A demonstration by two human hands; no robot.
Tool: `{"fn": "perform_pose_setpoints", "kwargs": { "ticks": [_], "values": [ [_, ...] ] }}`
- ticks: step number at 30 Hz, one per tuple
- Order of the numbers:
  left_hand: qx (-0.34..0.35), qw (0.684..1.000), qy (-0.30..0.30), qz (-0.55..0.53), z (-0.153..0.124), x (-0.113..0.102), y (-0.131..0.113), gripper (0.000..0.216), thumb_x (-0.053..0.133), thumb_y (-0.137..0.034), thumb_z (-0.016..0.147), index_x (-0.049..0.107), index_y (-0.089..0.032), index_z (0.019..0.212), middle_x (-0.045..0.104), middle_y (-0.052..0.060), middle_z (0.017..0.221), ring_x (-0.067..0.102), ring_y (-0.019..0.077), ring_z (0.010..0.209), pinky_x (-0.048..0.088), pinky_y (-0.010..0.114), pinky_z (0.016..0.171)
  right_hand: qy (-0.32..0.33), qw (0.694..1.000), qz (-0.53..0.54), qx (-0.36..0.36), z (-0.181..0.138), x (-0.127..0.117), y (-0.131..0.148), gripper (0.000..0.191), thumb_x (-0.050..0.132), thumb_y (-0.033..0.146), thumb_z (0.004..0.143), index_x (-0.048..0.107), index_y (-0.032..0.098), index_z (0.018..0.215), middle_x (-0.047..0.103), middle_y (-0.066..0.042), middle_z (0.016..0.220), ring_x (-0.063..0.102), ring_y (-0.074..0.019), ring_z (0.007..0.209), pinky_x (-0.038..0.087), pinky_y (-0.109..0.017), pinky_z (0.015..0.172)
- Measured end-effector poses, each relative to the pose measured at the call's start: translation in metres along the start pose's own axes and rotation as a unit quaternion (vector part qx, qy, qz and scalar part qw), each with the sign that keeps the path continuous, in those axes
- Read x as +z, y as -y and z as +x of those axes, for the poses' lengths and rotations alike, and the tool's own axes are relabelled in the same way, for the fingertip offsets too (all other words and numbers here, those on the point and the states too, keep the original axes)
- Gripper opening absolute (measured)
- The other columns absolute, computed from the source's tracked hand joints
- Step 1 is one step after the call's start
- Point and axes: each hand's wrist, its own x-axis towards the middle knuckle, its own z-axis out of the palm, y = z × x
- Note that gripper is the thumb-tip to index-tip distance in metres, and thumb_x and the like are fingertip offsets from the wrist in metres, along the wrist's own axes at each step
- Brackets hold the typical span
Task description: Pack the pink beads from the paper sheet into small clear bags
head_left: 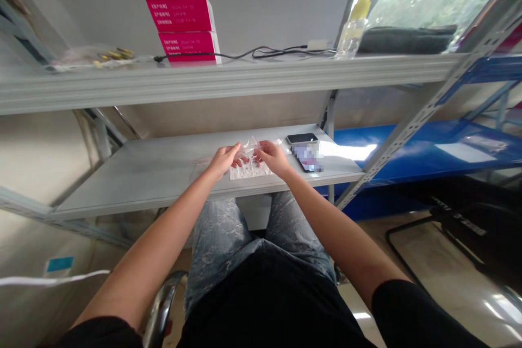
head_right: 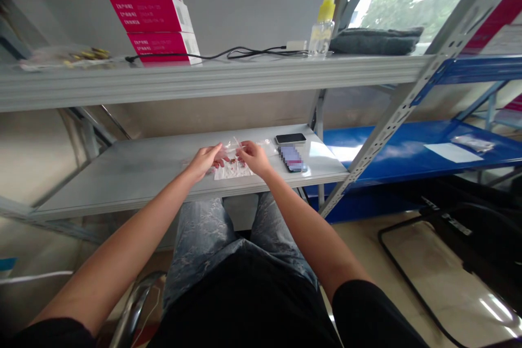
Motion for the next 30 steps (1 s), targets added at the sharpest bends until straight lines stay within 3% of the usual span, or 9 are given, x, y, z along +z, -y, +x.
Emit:
{"fn": "perform_pose_setpoints", "kwargs": {
  "ticks": [3,6,9,15,23,27,30],
  "values": [
    [0.031,0.998,-0.04,-0.025,-0.011,0.008,0.001,0.062,0.048,-0.069,0.093,0.07,-0.012,0.102,0.077,0.014,0.097,0.07,0.0184,0.073,0.053,0.026,0.061,-0.013,0.999,0.038,0.016,0.003,-0.005,0.013,0.04,0.07,0.058,0.085,0.063,0.019,0.096,0.068,-0.002,0.078,0.063,-0.0144,0.063,0.058,-0.031,0.063],
    [0.058,0.995,-0.066,-0.037,-0.036,0.014,0.01,0.058,0.061,-0.068,0.086,0.07,-0.015,0.107,0.076,0.012,0.106,0.071,0.0212,0.085,0.058,0.03,0.071,0.005,0.998,0.059,0.024,-0.01,-0.01,0.023,0.038,0.073,0.056,0.083,0.064,0.02,0.09,0.066,-0.001,0.076,0.062,-0.0142,0.064,0.056,-0.031,0.063],
    [0.056,0.995,-0.064,-0.049,-0.072,0.021,0.024,0.05,0.067,-0.063,0.084,0.071,-0.015,0.1,0.076,0.012,0.099,0.071,0.0223,0.085,0.058,0.032,0.074,0.047,0.996,0.06,0.049,-0.039,-0.01,0.025,0.039,0.075,0.057,0.081,0.064,0.02,0.086,0.065,0.0,0.074,0.063,-0.0144,0.065,0.054,-0.03,0.064],
    [-0.014,0.997,-0.036,-0.07,-0.125,0.033,0.049,0.046,0.07,-0.061,0.081,0.067,-0.018,0.096,0.077,0.008,0.092,0.073,0.0235,0.081,0.057,0.034,0.074,0.129,0.981,0.087,0.113,-0.107,-0.004,0.012,0.037,0.077,0.053,0.081,0.064,0.018,0.082,0.064,0.002,0.073,0.06,-0.0126,0.065,0.05,-0.028,0.066],
    [-0.012,0.997,-0.027,-0.076,-0.134,0.032,0.064,0.037,0.065,-0.056,0.086,0.056,-0.022,0.097,0.071,0.0,0.071,0.068,0.0186,0.059,0.052,0.028,0.057,0.131,0.975,0.091,0.152,-0.126,-0.001,-0.002,0.038,0.081,0.053,0.075,0.065,0.019,0.082,0.064,0.001,0.074,0.06,-0.0154,0.067,0.049,-0.029,0.065],
    [0.023,0.999,-0.011,-0.035,-0.133,0.029,0.064,0.034,0.056,-0.054,0.093,0.059,-0.021,0.087,0.067,-0.001,0.068,0.064,0.0166,0.06,0.05,0.025,0.055,0.129,0.974,0.103,0.154,-0.125,-0.005,-0.006,0.034,0.08,0.051,0.078,0.067,0.02,0.084,0.063,0.001,0.074,0.058,-0.0151,0.067,0.048,-0.029,0.066],
    [0.029,0.999,-0.034,-0.012,-0.131,0.028,0.065,0.035,0.055,-0.054,0.094,0.062,-0.021,0.084,0.067,0.001,0.072,0.064,0.0172,0.065,0.051,0.025,0.055,0.129,0.975,0.102,0.15,-0.125,-0.007,-0.01,0.032,0.079,0.049,0.081,0.068,0.019,0.09,0.063,0.001,0.073,0.057,-0.0145,0.065,0.046,-0.029,0.065]
  ]
}}
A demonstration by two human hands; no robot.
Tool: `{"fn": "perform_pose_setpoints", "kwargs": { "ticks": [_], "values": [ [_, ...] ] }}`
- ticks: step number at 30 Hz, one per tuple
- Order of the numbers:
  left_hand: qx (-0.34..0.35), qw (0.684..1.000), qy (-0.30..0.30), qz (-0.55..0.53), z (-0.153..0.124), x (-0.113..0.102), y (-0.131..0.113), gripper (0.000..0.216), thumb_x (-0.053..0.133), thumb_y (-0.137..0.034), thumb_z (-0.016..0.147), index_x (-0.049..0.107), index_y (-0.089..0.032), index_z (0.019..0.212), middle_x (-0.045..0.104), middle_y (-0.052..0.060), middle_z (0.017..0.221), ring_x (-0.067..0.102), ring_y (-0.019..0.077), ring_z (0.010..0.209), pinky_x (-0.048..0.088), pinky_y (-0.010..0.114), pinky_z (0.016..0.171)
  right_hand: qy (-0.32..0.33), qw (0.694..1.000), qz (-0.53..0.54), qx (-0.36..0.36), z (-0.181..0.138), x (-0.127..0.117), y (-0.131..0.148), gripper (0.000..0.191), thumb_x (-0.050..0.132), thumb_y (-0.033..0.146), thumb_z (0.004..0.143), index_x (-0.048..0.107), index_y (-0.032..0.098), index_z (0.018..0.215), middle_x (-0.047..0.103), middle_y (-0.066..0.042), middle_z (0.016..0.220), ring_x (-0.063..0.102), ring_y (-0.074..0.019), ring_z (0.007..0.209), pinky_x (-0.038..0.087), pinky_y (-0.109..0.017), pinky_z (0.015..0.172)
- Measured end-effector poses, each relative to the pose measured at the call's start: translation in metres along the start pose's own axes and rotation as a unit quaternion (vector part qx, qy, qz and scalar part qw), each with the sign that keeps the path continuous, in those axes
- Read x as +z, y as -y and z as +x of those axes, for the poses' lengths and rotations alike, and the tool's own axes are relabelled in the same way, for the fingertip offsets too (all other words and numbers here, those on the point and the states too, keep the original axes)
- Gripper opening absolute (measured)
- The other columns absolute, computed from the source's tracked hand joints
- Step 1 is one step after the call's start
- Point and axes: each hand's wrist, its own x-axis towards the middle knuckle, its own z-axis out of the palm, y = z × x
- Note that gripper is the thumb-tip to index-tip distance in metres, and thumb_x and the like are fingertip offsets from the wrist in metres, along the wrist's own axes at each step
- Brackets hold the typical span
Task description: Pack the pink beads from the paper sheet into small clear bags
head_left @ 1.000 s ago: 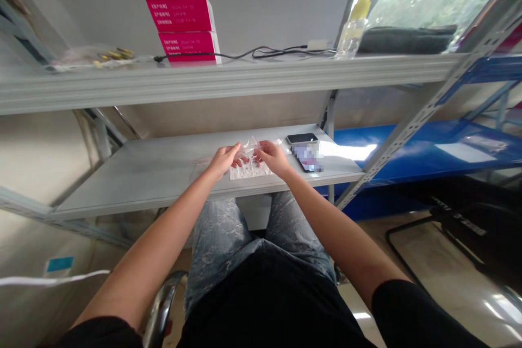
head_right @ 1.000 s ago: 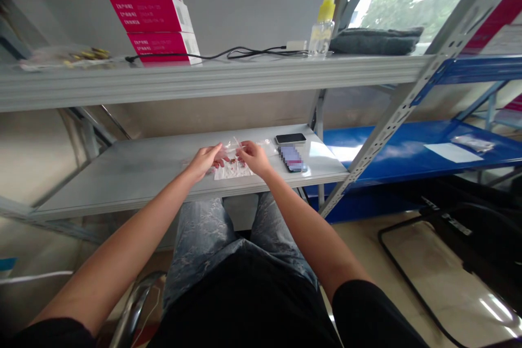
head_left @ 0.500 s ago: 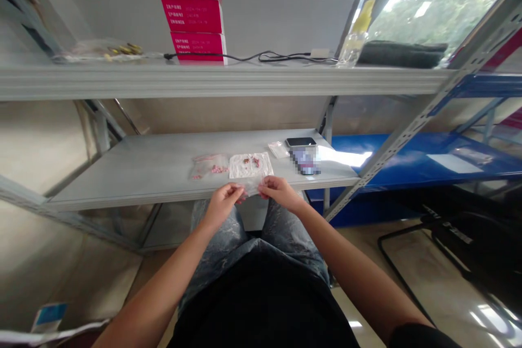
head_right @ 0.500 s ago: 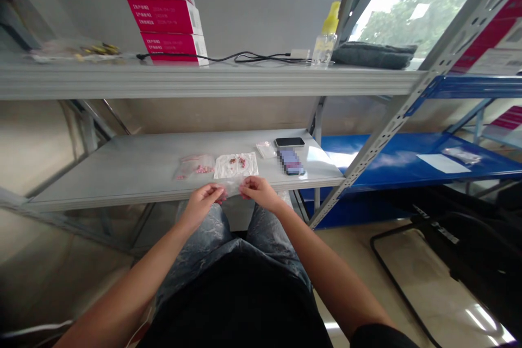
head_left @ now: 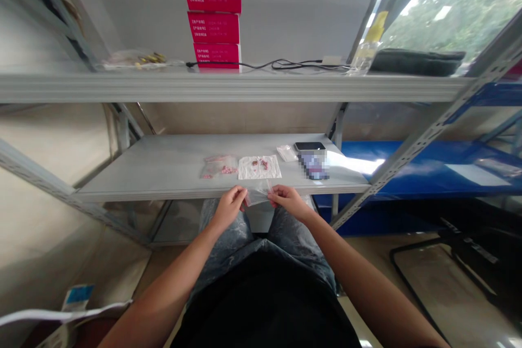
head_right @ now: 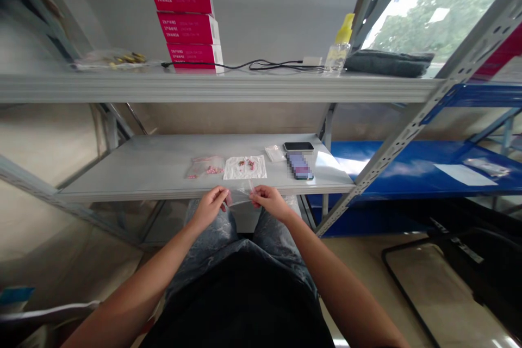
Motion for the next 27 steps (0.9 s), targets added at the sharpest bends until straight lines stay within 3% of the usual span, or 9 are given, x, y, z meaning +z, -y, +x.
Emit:
{"fn": "perform_pose_setpoints", "kwargs": {
  "ticks": [9,14,21,27],
  "values": [
    [0.002,0.997,-0.079,-0.028,0.005,-0.006,-0.001,0.032,0.065,-0.051,0.087,0.062,-0.02,0.084,0.067,0.002,0.08,0.062,0.0163,0.065,0.054,0.027,0.055,-0.012,1.0,-0.016,-0.012,0.001,-0.003,-0.002,0.03,0.078,0.048,0.081,0.067,0.02,0.084,0.061,0.002,0.07,0.055,-0.0142,0.065,0.044,-0.029,0.064],
    [-0.012,0.994,-0.044,-0.096,0.001,-0.003,-0.01,0.023,0.062,-0.044,0.087,0.058,-0.021,0.082,0.066,0.001,0.079,0.065,0.0188,0.075,0.056,0.027,0.057,-0.039,0.999,0.025,-0.001,-0.001,0.002,0.004,0.032,0.079,0.049,0.079,0.066,0.021,0.08,0.065,0.0,0.078,0.06,-0.0167,0.074,0.047,-0.03,0.068],
    [-0.035,0.993,0.083,-0.074,-0.003,0.007,-0.003,0.017,0.063,-0.035,0.082,0.058,-0.02,0.077,0.063,0.0,0.073,0.062,0.0164,0.069,0.052,0.025,0.055,-0.118,0.985,0.123,-0.013,0.002,-0.004,0.01,0.032,0.083,0.048,0.075,0.067,0.022,0.083,0.064,0.0,0.078,0.06,-0.0158,0.074,0.049,-0.028,0.069],
    [0.005,0.997,0.046,-0.06,0.001,-0.008,-0.008,0.026,0.067,-0.043,0.085,0.059,-0.019,0.078,0.064,0.001,0.088,0.062,0.013,0.068,0.054,0.025,0.06,-0.117,0.981,0.157,-0.018,0.003,-0.002,0.009,0.03,0.087,0.045,0.073,0.071,0.022,0.082,0.068,-0.001,0.081,0.065,-0.0183,0.078,0.055,-0.035,0.083]
  ]
}}
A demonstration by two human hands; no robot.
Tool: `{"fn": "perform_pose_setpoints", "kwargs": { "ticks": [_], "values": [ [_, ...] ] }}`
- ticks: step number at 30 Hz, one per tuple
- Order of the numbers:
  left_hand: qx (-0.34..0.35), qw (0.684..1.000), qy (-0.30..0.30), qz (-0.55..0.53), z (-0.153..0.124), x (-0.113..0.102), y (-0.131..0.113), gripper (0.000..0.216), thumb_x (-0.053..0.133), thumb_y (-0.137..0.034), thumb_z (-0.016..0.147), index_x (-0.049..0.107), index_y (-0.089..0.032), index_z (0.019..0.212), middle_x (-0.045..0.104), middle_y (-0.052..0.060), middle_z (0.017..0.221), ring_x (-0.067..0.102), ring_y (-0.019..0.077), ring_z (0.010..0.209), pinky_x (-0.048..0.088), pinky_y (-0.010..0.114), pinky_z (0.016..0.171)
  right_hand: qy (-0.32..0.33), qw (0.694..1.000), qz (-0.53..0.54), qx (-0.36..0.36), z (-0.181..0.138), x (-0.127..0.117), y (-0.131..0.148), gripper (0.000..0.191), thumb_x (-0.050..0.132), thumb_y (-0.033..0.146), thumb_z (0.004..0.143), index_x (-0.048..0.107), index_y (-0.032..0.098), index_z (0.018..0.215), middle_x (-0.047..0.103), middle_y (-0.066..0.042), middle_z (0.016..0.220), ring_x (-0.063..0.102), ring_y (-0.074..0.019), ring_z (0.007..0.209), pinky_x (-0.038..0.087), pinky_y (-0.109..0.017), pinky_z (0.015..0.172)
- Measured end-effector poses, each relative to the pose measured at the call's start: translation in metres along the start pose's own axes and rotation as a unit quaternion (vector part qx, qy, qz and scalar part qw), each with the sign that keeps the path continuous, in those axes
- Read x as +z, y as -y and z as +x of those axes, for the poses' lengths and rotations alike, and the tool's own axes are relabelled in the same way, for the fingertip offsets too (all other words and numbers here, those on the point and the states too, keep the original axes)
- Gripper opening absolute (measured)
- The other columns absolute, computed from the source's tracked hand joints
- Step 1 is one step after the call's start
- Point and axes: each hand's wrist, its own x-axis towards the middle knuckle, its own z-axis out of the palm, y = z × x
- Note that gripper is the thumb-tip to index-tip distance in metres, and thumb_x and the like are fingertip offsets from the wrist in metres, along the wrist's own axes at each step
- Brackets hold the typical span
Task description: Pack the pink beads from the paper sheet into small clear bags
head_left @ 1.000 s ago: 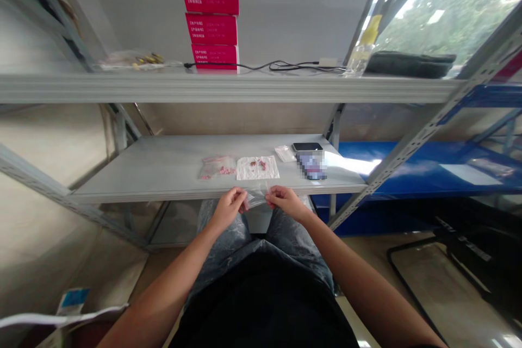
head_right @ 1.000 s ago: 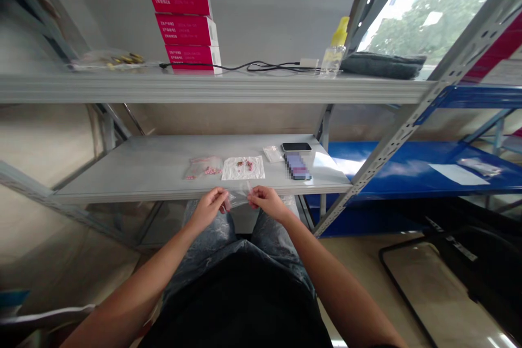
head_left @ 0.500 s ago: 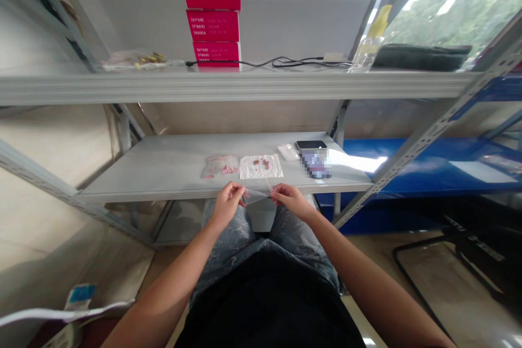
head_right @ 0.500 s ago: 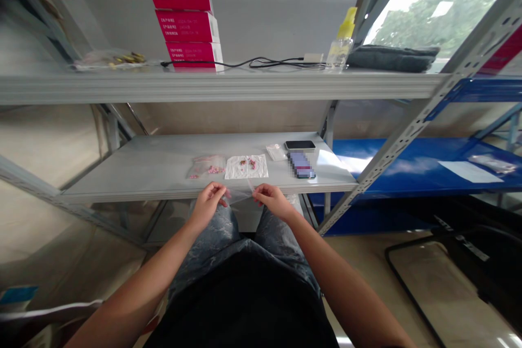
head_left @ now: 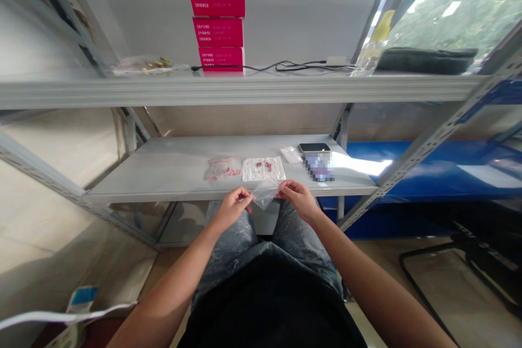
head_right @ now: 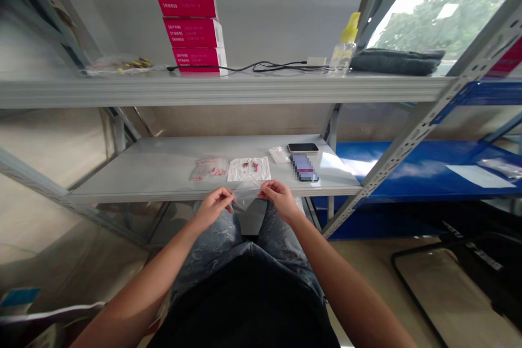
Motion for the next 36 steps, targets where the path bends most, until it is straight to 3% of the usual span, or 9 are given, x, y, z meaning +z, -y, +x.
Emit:
{"fn": "perform_pose_setpoints", "kwargs": {
  "ticks": [7,11,15,21,28,36],
  "values": [
    [-0.032,0.998,0.06,0.017,-0.002,0.005,0.007,0.028,0.074,-0.04,0.081,0.055,-0.02,0.083,0.065,-0.001,0.08,0.063,0.0139,0.067,0.053,0.026,0.062,-0.021,1.0,0.01,0.008,-0.003,0.004,0.004,0.033,0.087,0.047,0.072,0.069,0.022,0.082,0.067,0.0,0.08,0.064,-0.0177,0.077,0.056,-0.033,0.079],
    [-0.023,0.993,0.113,0.037,-0.007,0.009,0.009,0.028,0.073,-0.037,0.083,0.056,-0.021,0.099,0.064,-0.001,0.079,0.064,0.0165,0.073,0.051,0.028,0.067,-0.026,1.0,-0.007,0.012,-0.003,0.004,0.006,0.036,0.087,0.048,0.07,0.067,0.022,0.084,0.064,0.0,0.082,0.061,-0.0164,0.072,0.054,-0.032,0.071],
    [0.012,0.991,0.063,0.122,-0.009,0.008,0.002,0.026,0.067,-0.045,0.09,0.062,-0.021,0.099,0.067,0.003,0.09,0.065,0.0191,0.084,0.05,0.03,0.078,-0.01,0.999,-0.046,0.014,-0.005,0.005,0.005,0.039,0.085,0.05,0.072,0.061,0.024,0.09,0.06,0.001,0.078,0.058,-0.0167,0.068,0.051,-0.03,0.06],
    [0.028,0.989,0.011,0.144,-0.006,0.012,-0.001,0.03,0.066,-0.047,0.09,0.066,-0.021,0.106,0.071,0.006,0.105,0.066,0.0229,0.099,0.05,0.031,0.084,0.072,0.992,-0.102,0.0,-0.009,0.014,-0.003,0.036,0.08,0.048,0.078,0.058,0.025,0.093,0.056,0.003,0.074,0.054,-0.0139,0.062,0.049,-0.028,0.057],
    [0.044,0.984,0.054,0.164,-0.005,0.018,0.008,0.024,0.064,-0.043,0.091,0.071,-0.02,0.092,0.074,0.005,0.091,0.067,0.0224,0.087,0.051,0.032,0.08,0.139,0.975,-0.171,-0.011,-0.017,0.025,-0.004,0.026,0.074,0.041,0.082,0.056,0.024,0.089,0.056,0.005,0.068,0.054,-0.0135,0.057,0.044,-0.028,0.055],
    [0.041,0.984,0.064,0.161,-0.005,0.024,0.01,0.026,0.06,-0.042,0.093,0.072,-0.019,0.087,0.073,0.005,0.086,0.067,0.0224,0.083,0.05,0.032,0.078,0.143,0.971,-0.191,-0.005,-0.017,0.025,-0.011,0.027,0.075,0.043,0.081,0.057,0.024,0.089,0.056,0.005,0.069,0.055,-0.0132,0.056,0.044,-0.028,0.055]
  ]
}}
